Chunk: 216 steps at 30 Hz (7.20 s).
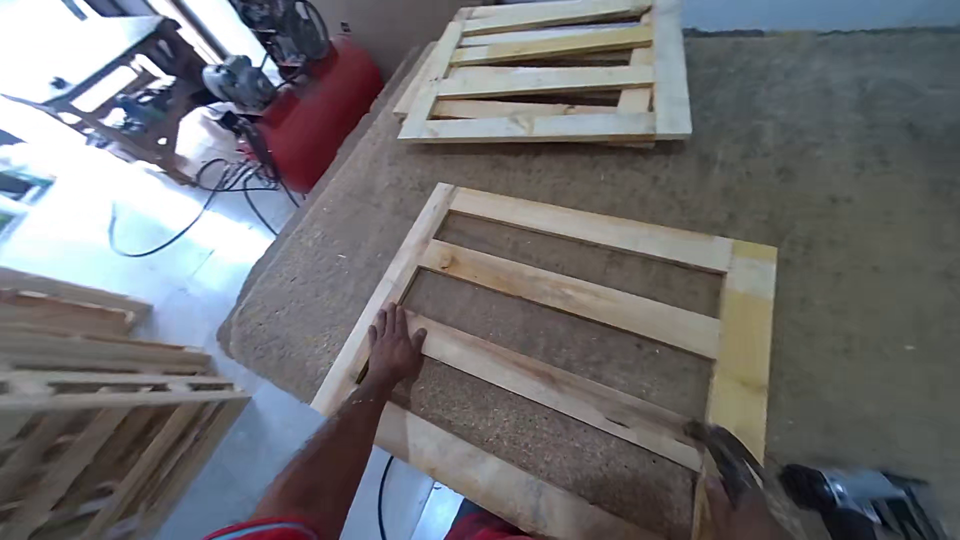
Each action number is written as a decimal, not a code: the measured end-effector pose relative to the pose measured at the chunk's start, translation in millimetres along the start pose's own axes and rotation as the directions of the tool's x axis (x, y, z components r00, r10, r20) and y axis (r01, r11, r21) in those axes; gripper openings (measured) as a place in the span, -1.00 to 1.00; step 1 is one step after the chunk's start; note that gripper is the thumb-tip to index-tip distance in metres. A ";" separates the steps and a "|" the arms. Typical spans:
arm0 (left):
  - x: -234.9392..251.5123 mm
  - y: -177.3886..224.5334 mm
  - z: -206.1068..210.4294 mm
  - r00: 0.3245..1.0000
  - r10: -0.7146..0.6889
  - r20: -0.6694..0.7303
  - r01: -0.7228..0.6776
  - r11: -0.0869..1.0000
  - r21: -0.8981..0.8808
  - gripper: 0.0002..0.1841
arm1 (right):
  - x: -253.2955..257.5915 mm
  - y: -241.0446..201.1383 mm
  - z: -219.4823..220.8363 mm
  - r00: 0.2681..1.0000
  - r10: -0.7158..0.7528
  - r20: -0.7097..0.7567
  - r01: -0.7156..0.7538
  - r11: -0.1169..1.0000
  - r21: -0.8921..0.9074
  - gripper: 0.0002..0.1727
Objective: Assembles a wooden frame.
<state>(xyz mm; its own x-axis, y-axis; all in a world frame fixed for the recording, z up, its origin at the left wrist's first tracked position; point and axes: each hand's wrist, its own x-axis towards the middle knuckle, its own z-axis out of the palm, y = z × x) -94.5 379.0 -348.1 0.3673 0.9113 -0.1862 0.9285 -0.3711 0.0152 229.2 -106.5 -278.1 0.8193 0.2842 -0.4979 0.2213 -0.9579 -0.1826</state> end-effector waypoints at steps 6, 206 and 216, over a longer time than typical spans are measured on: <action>0.1 13.6 -18.7 0.998 0.051 0.048 -0.048 0.997 -0.067 -0.06 | 27.0 -30.3 -46.5 0.999 0.033 -0.037 -0.030 0.995 0.094 -0.37; -46.6 183.6 6.3 0.798 0.600 -0.058 -0.481 0.576 -0.661 -0.54 | -24.4 -209.4 -158.9 0.802 -0.411 0.433 -0.203 0.494 0.845 -0.35; 83.4 -107.3 -36.4 0.926 0.378 0.002 -0.350 0.859 -0.373 -0.27 | -11.4 -554.1 -25.5 0.807 -0.309 0.504 -0.245 0.602 0.760 -0.35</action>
<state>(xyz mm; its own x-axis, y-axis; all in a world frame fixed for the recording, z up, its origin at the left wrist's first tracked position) -161.4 501.3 -329.5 0.6909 0.7032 -0.1681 0.6899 -0.5716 0.4442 110.6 420.1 -149.5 0.3262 0.5448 -0.7725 -0.4693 -0.6160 -0.6326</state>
